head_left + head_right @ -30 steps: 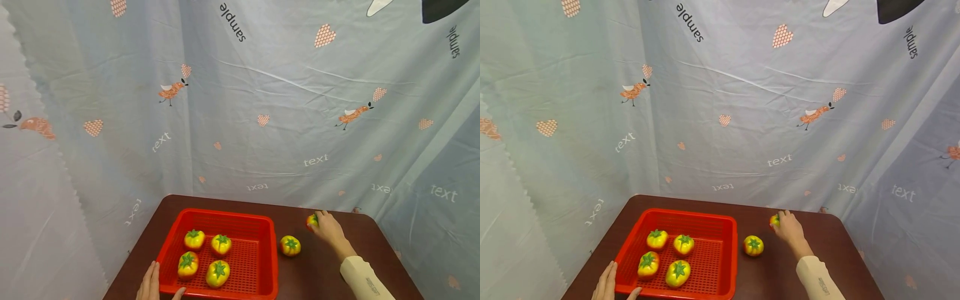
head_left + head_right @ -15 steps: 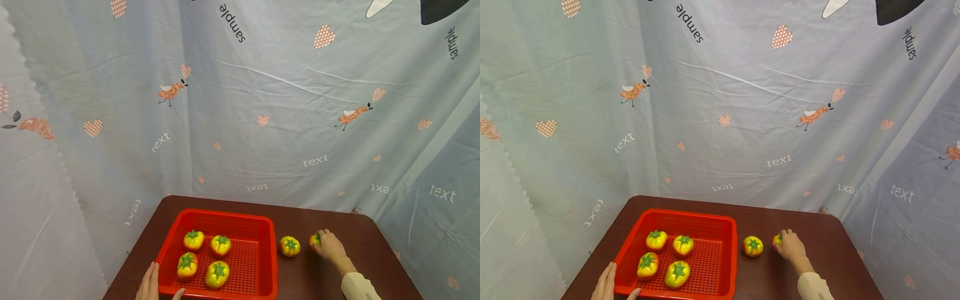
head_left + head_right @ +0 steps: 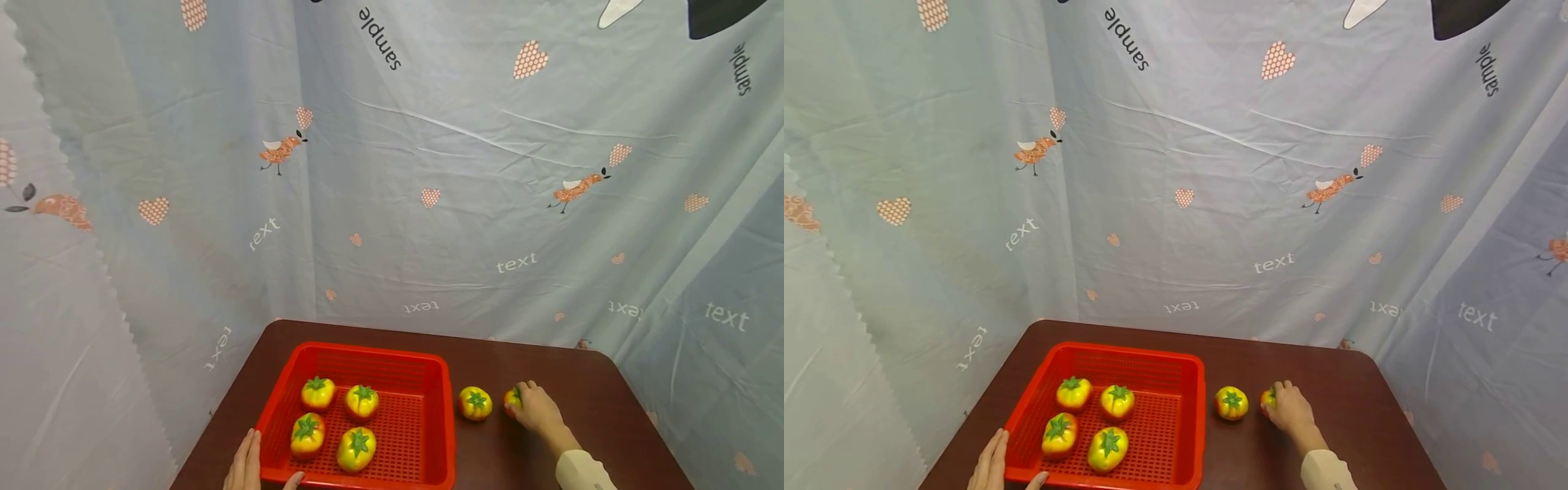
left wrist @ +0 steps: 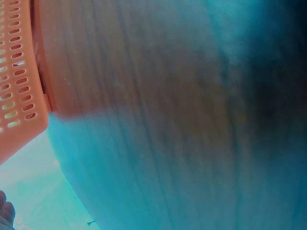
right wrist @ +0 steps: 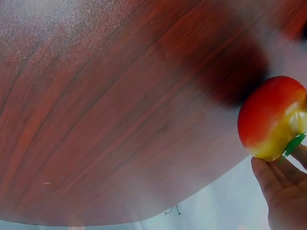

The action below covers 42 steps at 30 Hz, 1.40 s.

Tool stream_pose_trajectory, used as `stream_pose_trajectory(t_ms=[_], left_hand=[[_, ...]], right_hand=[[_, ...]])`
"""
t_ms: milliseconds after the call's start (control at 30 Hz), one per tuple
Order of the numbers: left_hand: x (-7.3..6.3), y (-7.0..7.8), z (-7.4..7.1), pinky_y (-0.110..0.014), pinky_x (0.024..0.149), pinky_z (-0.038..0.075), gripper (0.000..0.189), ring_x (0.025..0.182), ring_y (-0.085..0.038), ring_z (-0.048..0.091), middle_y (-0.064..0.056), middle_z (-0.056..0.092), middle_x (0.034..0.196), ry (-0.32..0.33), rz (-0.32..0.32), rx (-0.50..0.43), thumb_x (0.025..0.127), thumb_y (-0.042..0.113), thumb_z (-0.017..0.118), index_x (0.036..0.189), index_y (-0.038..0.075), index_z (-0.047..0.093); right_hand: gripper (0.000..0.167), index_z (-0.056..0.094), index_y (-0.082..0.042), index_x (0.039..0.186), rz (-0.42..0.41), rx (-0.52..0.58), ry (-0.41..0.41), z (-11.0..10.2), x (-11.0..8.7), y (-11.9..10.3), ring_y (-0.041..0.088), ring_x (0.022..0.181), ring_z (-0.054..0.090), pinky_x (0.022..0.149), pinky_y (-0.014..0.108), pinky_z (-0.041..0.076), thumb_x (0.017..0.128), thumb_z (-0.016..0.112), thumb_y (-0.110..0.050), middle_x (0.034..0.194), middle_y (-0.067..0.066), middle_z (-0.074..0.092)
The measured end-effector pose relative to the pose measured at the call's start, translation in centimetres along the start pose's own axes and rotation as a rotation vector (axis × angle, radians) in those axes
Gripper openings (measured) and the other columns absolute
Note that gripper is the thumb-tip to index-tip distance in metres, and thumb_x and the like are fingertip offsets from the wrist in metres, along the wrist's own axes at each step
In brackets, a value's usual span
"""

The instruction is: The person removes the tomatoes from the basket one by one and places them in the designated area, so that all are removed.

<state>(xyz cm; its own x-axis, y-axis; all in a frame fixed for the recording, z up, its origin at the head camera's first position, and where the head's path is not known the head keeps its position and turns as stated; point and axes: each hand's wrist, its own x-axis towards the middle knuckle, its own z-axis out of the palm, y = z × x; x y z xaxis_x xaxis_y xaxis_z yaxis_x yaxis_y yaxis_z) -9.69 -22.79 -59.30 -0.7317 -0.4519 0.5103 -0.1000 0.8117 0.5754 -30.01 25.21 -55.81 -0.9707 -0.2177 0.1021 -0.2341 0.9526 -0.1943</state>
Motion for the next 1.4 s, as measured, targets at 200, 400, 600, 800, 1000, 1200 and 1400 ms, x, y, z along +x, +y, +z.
stream_pose_trajectory(t_ms=[200, 400, 600, 800, 1000, 1200, 1400], left_hand=[[0.09, -0.01, -0.08, -0.063, 0.085, 0.045, 0.119, 0.114, -0.041, 0.053, -0.023, 0.047, 0.141, -0.011, 0.001, 0.018, 0.053, 0.041, 0.095, 0.149, 0.002, 0.036], [-0.05, 0.13, -0.07, -0.063, 0.086, 0.045, 0.121, 0.114, -0.042, 0.053, -0.022, 0.047, 0.141, -0.023, -0.008, 0.029, 0.053, 0.042, 0.095, 0.150, 0.002, 0.035], [-0.10, 0.12, -0.06, -0.063, 0.086, 0.045, 0.120, 0.115, -0.041, 0.053, -0.022, 0.046, 0.141, -0.029, -0.012, 0.038, 0.053, 0.043, 0.095, 0.149, 0.002, 0.036], [-0.12, 0.09, -0.08, -0.062, 0.085, 0.045, 0.122, 0.114, -0.041, 0.052, -0.022, 0.046, 0.141, -0.026, 0.001, 0.033, 0.052, 0.041, 0.095, 0.151, 0.003, 0.034], [-0.04, -0.03, -0.06, -0.062, 0.086, 0.044, 0.121, 0.115, -0.042, 0.052, -0.022, 0.046, 0.142, -0.016, 0.012, 0.012, 0.052, 0.041, 0.095, 0.150, 0.004, 0.035], [0.05, -0.06, -0.11, -0.063, 0.087, 0.044, 0.120, 0.116, -0.042, 0.052, -0.022, 0.046, 0.142, -0.022, 0.005, 0.018, 0.053, 0.041, 0.095, 0.150, 0.004, 0.035], [0.03, 0.10, -0.20, -0.064, 0.085, 0.045, 0.119, 0.113, -0.043, 0.053, -0.023, 0.047, 0.140, -0.024, 0.002, 0.035, 0.053, 0.041, 0.095, 0.149, 0.001, 0.036]], right_hand=[[0.048, 0.061, 0.006, 0.113, 0.017, 0.008, 0.009, 0.13, 0.10, -0.26, 0.038, 0.091, 0.061, 0.082, 0.054, 0.053, 0.083, 0.077, -0.028, 0.103, 0.022, 0.060], [0.047, 0.062, 0.004, 0.112, 0.049, 0.017, 0.025, 0.19, 0.10, -0.44, 0.036, 0.091, 0.061, 0.077, 0.054, 0.054, 0.081, 0.078, -0.028, 0.104, 0.021, 0.060], [0.049, 0.062, 0.003, 0.114, 0.066, 0.019, 0.026, 0.08, -0.10, -0.70, 0.036, 0.092, 0.061, 0.078, 0.054, 0.054, 0.080, 0.078, -0.028, 0.104, 0.020, 0.060], [0.049, 0.061, 0.003, 0.116, 0.060, 0.026, 0.024, -0.08, -0.20, -0.83, 0.037, 0.094, 0.060, 0.079, 0.054, 0.054, 0.081, 0.078, -0.027, 0.105, 0.020, 0.059], [0.049, 0.060, 0.002, 0.117, 0.066, 0.024, 0.006, -0.05, -0.29, -0.65, 0.036, 0.094, 0.059, 0.080, 0.053, 0.054, 0.082, 0.077, -0.028, 0.107, 0.020, 0.058], [0.051, 0.059, 0.004, 0.118, 0.079, 0.038, -0.008, 0.00, -0.31, -0.44, 0.036, 0.095, 0.059, 0.081, 0.054, 0.054, 0.083, 0.077, -0.029, 0.110, 0.022, 0.057], [0.052, 0.058, 0.004, 0.118, 0.091, 0.051, -0.010, 0.04, -0.36, -0.28, 0.034, 0.091, 0.058, 0.079, 0.053, 0.055, 0.084, 0.076, -0.030, 0.109, 0.022, 0.055]])
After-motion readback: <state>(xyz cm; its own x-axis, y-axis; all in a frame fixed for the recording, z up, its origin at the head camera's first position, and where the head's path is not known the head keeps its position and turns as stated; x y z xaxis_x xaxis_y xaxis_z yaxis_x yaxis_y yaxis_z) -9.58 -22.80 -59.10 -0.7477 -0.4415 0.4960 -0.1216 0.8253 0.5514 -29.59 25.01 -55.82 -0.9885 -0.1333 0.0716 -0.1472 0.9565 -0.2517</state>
